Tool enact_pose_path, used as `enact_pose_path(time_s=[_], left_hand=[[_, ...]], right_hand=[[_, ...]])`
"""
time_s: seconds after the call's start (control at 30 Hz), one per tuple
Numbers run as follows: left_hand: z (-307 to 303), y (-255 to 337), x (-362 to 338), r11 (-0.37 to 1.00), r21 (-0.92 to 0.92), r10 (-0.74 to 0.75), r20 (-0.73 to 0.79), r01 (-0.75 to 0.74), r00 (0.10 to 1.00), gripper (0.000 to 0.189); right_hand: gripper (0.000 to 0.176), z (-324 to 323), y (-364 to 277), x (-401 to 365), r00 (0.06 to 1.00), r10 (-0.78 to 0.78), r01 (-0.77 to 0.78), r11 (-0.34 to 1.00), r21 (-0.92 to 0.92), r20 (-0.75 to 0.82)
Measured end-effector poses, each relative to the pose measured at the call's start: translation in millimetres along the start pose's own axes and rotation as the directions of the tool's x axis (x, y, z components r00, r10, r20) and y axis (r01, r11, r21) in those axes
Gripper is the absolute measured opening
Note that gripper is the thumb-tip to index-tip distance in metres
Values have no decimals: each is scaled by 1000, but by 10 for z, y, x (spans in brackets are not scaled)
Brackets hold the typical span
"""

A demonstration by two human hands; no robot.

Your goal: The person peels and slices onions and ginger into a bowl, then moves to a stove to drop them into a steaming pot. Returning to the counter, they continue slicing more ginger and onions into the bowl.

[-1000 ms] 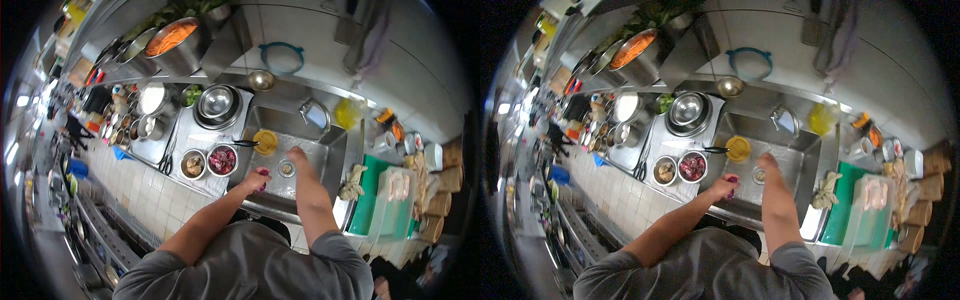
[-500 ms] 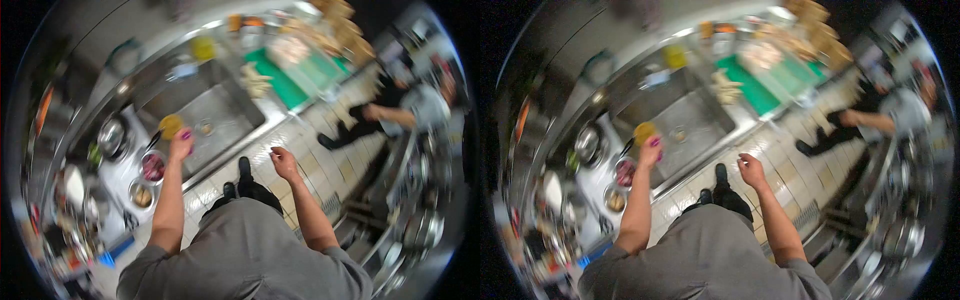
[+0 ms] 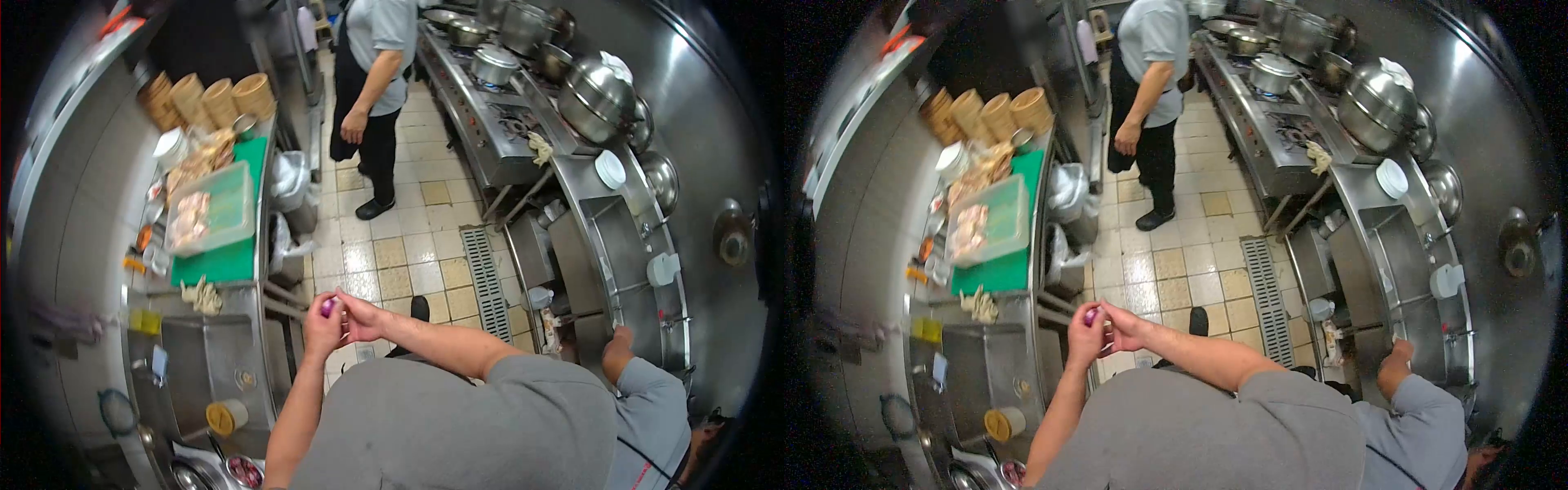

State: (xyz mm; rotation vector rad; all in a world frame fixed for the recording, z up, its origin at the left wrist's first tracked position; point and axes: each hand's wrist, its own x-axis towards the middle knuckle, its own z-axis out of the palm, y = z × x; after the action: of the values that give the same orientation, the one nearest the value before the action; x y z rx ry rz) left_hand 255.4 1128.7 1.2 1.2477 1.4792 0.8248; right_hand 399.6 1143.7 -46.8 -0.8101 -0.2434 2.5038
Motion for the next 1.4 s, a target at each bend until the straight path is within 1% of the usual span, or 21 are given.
enact_pose_path(time_s=[0.03, 0.07, 0.1, 0.2, 0.27, 0.3, 0.43, 0.6, 0.73, 0.83, 0.87, 0.93, 0.97, 1.0, 1.07, 1.13, 1.17, 1.2, 1.27, 1.37, 1.4], left_hand=[[279, 144, 174, 946, 196, 265, -7, -259, 964, 29], [551, 290, 343, 788, 378, 512, 35, -486, 858, 33], [787, 408, 477, 773, 385, 526, 56, -505, 849, 33], [1572, 834, 917, 687, 410, 541, 263, -600, 799, 40], [2105, 1142, 1132, 626, 449, 541, 339, -637, 770, 46], [2317, 1334, 1235, 683, 432, 421, 426, -589, 801, 51], [3064, 1800, 1627, 611, 431, 411, 545, -665, 731, 54], [3686, 2187, 2218, 503, 402, 359, 708, -765, 608, 61], [4168, 2304, 2813, 623, 191, 351, 799, -759, 489, 63], [4400, 2514, 3233, 677, -29, 356, 887, -735, 293, 57], [4499, 2590, 3413, 673, -42, 373, 881, -739, 290, 57], [4769, 2692, 3800, 635, -97, 379, 904, -766, 200, 56], [4866, 2930, 3945, 799, -103, 265, 944, -593, 194, 54], [5076, 2927, 4193, 796, -108, 275, 941, -596, 196, 54], [5525, 2740, 4773, 914, -43, 132, 972, -404, 194, 47], [5742, 2747, 5245, 911, 41, 73, 963, -410, 259, 48], [5926, 2582, 5603, 844, 137, 61, 936, -518, 346, 49], [6062, 2480, 5896, 763, 237, 63, 899, -602, 433, 51], [6172, 2377, 6440, 778, 253, 63, 879, -575, 472, 55], [6227, 2228, 7075, 795, 331, 1, 837, -509, 547, 51], [6154, 2340, 7202, 854, 412, -138, 767, -317, 626, 49]], right_hand=[[69, -165, -146, 1, 994, -60, 37, 970, 240, 90], [69, -368, -299, -57, 992, -83, 58, 968, 244, 94], [67, -534, -476, -160, 977, -201, 169, 934, 315, 71], [65, -927, -1213, -717, 926, -370, 309, 859, 408, 76], [66, -1221, -1645, -1011, 882, -455, 466, 802, 373, -122], [67, -1366, -1828, -1143, 848, -501, 528, 771, 356, -172], [62, -1933, -2459, -1504, 704, -646, 710, 651, 269, -296], [54, -2172, -3121, -1996, 604, -700, 795, 563, 226, -381], [54, -2636, -3433, -2241, 635, -648, 767, 591, 249, -420], [53, -2792, -3710, -2467, 650, -570, 751, 583, 310, -503], [51, -3063, -3743, -2519, 667, -601, 740, 602, 299, -441], [47, -3193, -3907, -2730, 594, -658, 804, 503, 316, -464], [47, -3222, -3991, -2827, 589, -663, 807, 505, 305, -461], [46, -3222, -4081, -2942, 503, -636, 860, 439, 261, -585], [44, -3294, -4200, -3108, 327, -587, 938, 297, 180, -741], [45, -3538, -4266, -3213, 306, -442, 952, 144, 270, -843], [46, -3703, -4318, -3222, 254, -339, 966, 126, 223, -906], [46, -3853, -4363, -3205, 256, -353, 966, 134, 222, -900], [45, -4173, -4526, -3190, 214, -241, 976, 92, 197, -947], [43, -4322, -5150, -3189, 262, -286, 960, 177, 217, -922], [42, -4372, -5424, -3174, 285, -339, 950, 225, 217, -897]])
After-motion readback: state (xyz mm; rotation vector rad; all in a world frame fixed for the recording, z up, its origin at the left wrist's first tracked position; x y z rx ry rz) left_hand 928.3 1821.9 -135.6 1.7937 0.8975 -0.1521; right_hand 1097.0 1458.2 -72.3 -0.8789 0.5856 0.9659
